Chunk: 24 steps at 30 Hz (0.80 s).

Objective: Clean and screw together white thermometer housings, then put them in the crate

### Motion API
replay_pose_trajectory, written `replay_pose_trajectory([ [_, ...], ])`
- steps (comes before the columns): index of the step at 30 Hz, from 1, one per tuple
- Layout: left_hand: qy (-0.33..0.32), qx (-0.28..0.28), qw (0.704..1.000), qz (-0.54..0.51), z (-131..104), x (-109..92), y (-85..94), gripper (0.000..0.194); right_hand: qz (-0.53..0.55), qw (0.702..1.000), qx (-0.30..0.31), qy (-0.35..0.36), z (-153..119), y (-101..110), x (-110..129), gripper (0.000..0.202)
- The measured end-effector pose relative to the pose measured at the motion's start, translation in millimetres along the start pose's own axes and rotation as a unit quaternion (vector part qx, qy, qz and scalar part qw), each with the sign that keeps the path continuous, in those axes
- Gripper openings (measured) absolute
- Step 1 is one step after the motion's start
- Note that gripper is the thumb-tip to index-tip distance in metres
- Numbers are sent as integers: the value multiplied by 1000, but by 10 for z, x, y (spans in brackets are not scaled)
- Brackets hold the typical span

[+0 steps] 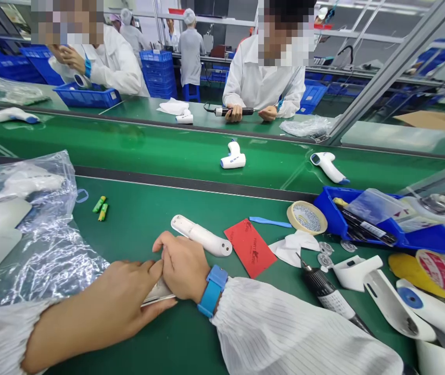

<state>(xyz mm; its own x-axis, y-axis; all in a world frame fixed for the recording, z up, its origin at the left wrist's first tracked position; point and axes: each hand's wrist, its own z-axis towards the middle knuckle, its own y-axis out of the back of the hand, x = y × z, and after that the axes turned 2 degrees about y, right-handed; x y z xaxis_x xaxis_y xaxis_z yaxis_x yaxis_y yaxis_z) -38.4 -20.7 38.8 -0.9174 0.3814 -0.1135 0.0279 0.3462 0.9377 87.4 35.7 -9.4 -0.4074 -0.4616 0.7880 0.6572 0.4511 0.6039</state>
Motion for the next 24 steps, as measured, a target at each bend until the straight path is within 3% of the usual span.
replay_pose_trajectory([
  [6,1,-2,1000,-14,41,-28,100,42,16,1000,13,-12,42,38,-56,22],
  [11,33,-5,999,-8,-1,-21,26,47,7,1000,12,-8,41,5,-31,22],
  [19,21,7,999,24,1,-134,30,44,51,999,-2,18,-19,-8,-86,22],
  [24,24,-24,999,8,-19,-113,29,43,64,998,2,1,-13,1,-74,20],
])
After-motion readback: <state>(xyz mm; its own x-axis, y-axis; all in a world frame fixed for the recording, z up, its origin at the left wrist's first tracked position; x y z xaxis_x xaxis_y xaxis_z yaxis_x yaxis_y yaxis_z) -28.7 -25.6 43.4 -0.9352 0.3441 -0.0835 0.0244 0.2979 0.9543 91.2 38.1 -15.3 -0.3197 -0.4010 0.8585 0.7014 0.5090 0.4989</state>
